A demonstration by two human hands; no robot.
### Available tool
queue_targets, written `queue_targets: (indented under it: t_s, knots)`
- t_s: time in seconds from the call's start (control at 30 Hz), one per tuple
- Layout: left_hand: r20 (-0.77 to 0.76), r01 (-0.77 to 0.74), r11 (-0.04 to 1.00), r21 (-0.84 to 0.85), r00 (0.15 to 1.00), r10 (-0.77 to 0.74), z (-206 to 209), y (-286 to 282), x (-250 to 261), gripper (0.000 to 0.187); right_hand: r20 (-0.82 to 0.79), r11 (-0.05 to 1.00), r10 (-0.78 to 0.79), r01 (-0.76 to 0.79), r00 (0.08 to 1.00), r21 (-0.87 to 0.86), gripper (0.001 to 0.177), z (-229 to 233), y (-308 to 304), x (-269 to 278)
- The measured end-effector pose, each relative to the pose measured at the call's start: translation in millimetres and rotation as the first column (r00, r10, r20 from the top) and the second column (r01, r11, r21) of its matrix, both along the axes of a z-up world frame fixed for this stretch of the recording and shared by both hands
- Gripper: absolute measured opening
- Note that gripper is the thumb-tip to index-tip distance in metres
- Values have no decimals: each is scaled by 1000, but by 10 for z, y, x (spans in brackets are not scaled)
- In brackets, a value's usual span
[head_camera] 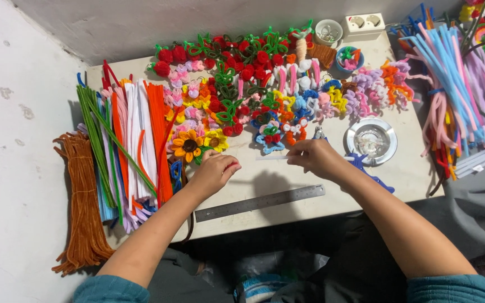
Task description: Shaping colorful pipe cleaners into circular loops for craft making by hand.
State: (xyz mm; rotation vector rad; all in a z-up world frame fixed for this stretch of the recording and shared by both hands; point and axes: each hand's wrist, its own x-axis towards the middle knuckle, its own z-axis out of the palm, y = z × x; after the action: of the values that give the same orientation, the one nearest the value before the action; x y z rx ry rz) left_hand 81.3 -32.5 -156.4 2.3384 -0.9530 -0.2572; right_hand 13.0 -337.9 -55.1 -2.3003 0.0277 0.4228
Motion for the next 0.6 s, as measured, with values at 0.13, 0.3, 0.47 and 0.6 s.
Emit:
queue_targets:
  t_s: [0.13,0.3,0.47,0.6]
  knots:
    - [77,-27,997,68,997,22,-333,-31,192,20,10,996,6,-5,1000,-87,15,74,-18,25]
    - [115,-42,989,139,993,26,-681,-216,312,20,-94,998,-5,-2,996,-69,18,52,13,24]
    - [160,-42,986,159,987,16,-444,-169,257,35,-95,988,30,-43,995,-147,18,50,-13,43]
    - [146,-104,994,30,984,98,29,49,241,34,-102,971,39,-62,994,-231,20,25,-74,58]
